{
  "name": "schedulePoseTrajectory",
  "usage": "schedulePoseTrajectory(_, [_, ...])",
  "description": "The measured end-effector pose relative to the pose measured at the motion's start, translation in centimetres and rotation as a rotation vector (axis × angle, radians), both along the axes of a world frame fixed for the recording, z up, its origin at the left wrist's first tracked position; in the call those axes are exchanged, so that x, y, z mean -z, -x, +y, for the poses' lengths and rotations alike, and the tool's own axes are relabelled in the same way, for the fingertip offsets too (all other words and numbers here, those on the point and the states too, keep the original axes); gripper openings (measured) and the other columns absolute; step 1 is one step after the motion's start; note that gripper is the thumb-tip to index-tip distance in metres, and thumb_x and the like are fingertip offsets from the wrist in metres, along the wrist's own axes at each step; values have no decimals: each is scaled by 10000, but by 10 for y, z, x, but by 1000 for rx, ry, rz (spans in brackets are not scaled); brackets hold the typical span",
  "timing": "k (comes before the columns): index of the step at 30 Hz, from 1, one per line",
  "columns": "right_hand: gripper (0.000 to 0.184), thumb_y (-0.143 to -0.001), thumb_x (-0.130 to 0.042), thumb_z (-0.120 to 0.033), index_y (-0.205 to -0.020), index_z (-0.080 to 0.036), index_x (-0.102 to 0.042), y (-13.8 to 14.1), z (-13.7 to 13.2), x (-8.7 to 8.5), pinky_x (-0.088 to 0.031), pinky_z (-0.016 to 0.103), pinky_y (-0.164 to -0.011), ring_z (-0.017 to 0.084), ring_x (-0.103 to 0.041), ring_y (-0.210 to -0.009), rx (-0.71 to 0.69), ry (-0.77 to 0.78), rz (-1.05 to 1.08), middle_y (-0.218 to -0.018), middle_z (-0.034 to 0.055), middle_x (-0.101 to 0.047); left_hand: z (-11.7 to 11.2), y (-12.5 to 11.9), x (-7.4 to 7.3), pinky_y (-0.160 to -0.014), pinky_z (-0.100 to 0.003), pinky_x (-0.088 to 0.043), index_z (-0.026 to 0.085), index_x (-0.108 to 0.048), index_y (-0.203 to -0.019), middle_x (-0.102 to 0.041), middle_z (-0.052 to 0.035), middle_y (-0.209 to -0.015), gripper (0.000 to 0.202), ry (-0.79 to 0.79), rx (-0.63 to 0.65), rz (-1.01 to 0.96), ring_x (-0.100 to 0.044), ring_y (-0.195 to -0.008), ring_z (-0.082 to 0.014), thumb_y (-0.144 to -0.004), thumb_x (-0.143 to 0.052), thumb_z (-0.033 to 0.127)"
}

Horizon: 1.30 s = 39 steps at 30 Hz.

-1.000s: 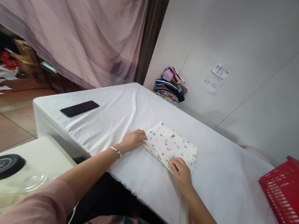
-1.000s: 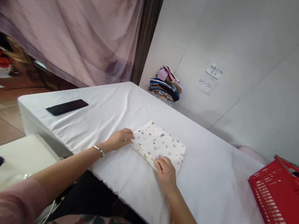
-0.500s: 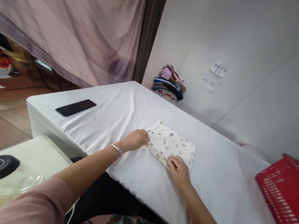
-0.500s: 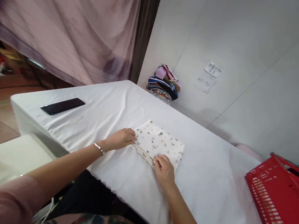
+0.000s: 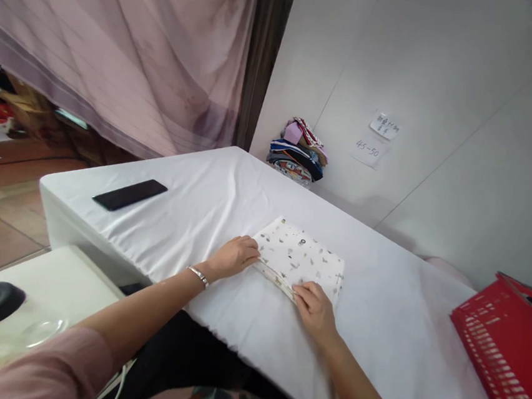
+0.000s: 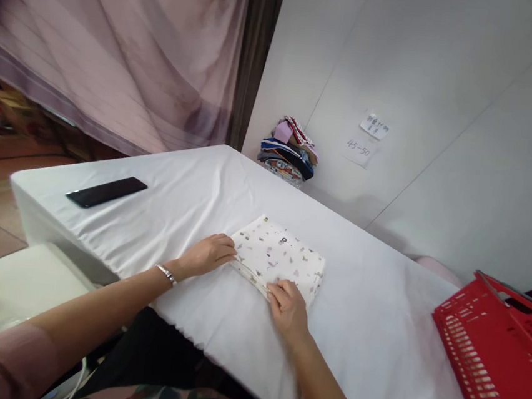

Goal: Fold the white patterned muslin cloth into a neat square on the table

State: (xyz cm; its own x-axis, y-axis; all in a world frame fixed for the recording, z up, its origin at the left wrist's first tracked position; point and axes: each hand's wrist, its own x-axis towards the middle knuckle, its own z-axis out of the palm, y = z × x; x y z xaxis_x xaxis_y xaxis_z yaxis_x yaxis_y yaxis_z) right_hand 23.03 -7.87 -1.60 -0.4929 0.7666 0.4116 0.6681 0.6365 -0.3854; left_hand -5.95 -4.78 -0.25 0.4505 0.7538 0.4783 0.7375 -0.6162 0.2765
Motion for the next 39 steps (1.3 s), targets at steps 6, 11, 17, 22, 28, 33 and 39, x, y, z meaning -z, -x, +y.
schedulePoseTrajectory(6, [249,-890,-440,-212,-993,-248,-664,3,2,-1,-464,304,-683,178,-551,-795,-30,-38,-65,-844,46,-581,9,-38,-17,-851,-348,-434,203,-632,-953,-618,-63,-1039,248,-74,43,-79,-543,-984,-185,-899,-448,360])
schedulePoseTrajectory(11, [248,-862,-461,-172,-981,-256,-661,4,-8,-17,-471,300,-701,170,-555,-808,-40,58,-82,-874,36,-584,9,-51,8,-809,-348,-448,208,-662,-809,-644,-37,-914,258,9,44,-11,-565,-880,-172,-901,-437,294])
schedulePoseTrajectory(17, [251,-874,-427,-216,-839,-241,-675,13,18,-42,-488,312,-784,171,-583,-891,-11,143,34,-936,38,-616,17,-52,1,-813,-310,-473,223,-673,-758,-664,-24,-878,208,144,-18,-127,-594,-864,-156,-857,-494,259])
schedulePoseTrajectory(22, [463,-885,-442,-420,-1297,-216,-497,20,62,-26,-246,500,-1073,284,-289,-1335,87,120,-148,-1428,107,-376,42,-56,-12,-981,-438,-380,188,-584,-1125,-525,-117,-1298,362,144,-265,-27,-454,-1210,-269,-829,-529,390])
schedulePoseTrajectory(28, [569,-914,-320,-527,-1399,-231,-355,19,65,-4,-97,504,-1106,258,-121,-1396,107,301,-295,-1506,85,-208,49,-50,11,-1003,-507,-312,179,-440,-1289,-349,-125,-1446,525,263,-358,144,-297,-1327,-318,-882,-344,497])
schedulePoseTrajectory(33, [456,-892,-437,-443,-1290,-232,-504,9,75,-12,-182,495,-1085,272,-234,-1365,104,257,-187,-1458,90,-335,51,-49,10,-1026,-502,-294,183,-433,-1299,-335,-103,-1457,542,295,-365,158,-270,-1343,-306,-871,-340,502])
schedulePoseTrajectory(39, [533,-822,-545,-324,-1320,-152,-469,-39,135,-32,-267,454,-1053,295,-351,-1305,356,303,-260,-1394,150,-422,52,-50,12,-1016,-505,-309,213,-454,-1276,-349,-97,-1450,537,291,-356,136,-275,-1340,-311,-854,-343,526])
